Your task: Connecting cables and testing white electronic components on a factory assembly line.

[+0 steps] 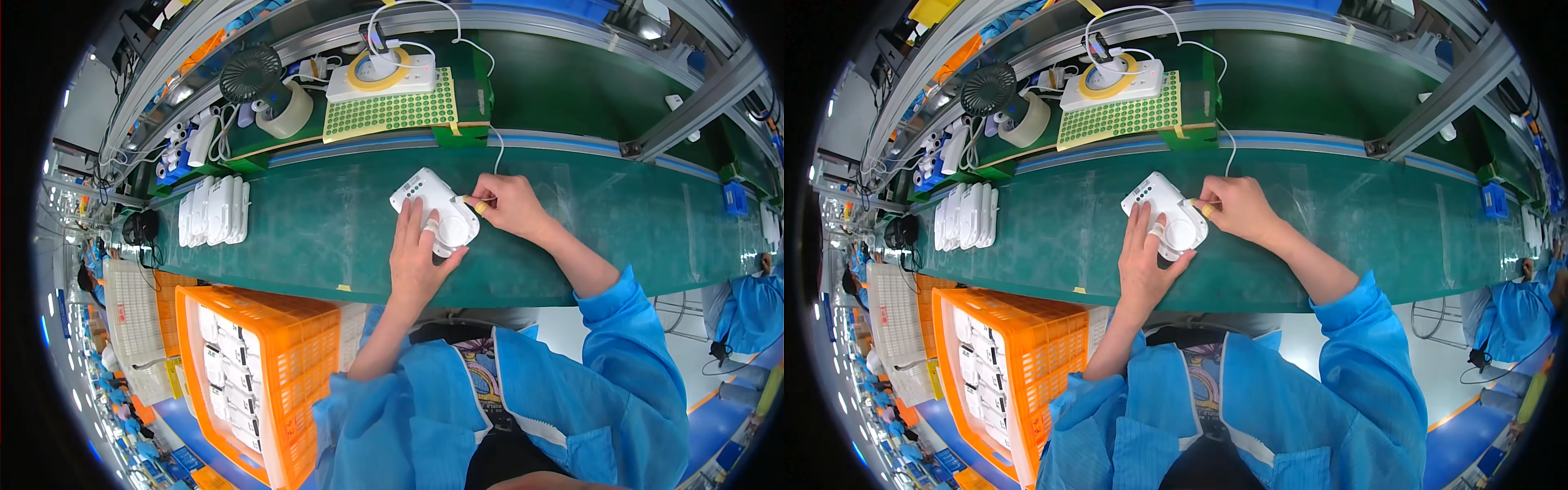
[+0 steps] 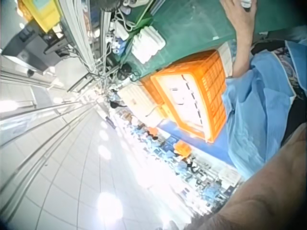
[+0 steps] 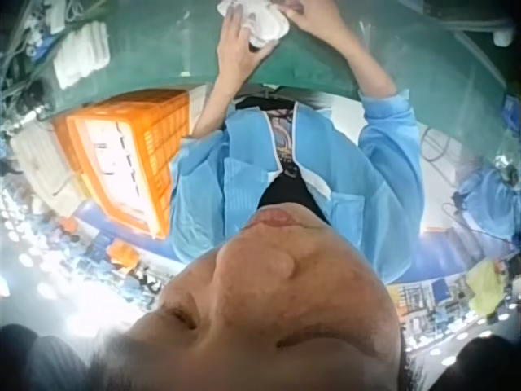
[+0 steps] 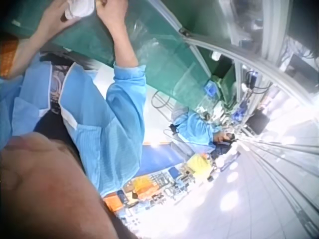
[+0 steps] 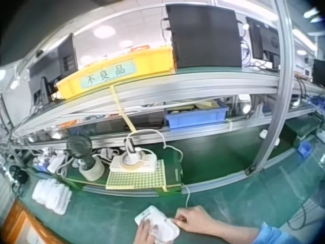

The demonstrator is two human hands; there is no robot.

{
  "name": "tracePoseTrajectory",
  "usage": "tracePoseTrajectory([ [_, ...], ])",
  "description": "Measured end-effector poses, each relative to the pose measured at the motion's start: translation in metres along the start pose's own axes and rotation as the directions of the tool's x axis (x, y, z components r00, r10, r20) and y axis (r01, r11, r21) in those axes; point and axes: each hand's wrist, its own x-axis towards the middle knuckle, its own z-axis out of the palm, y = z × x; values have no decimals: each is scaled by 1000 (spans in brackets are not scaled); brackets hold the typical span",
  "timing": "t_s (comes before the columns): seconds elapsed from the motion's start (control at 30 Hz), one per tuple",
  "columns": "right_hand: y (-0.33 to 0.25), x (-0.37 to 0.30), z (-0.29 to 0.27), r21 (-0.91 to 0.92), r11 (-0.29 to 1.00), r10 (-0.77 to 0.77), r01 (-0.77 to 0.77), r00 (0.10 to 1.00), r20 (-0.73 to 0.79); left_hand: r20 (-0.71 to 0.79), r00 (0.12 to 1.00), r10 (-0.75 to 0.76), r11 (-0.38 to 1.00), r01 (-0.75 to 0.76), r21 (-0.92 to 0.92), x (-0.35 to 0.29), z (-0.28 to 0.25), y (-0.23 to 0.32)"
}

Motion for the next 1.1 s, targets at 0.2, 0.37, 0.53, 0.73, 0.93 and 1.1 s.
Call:
tracePoseTrajectory([
  [0.2,-4,-5,7,35,998,54,-51,996,-72,-18,1000,23,998,-23,53,-1,1,2],
  [0.37,-7,-4,8,78,988,141,-137,989,-52,-18,1000,2,1000,-1,31,-3,3,1],
  [0.53,-7,-5,10,157,978,133,-137,990,39,-38,999,12,1000,-11,11,0,3,2],
  [0.73,-2,-3,16,146,988,53,-57,998,32,-48,998,51,999,-50,6,3,2,-1],
  [0.93,-2,-5,20,155,988,14,-11,1000,-18,-44,998,42,999,-43,-29,6,-5,1],
  [1.1,5,-4,12,232,972,29,-41,998,53,-13,996,86,991,-87,-105,41,-24,-26],
])
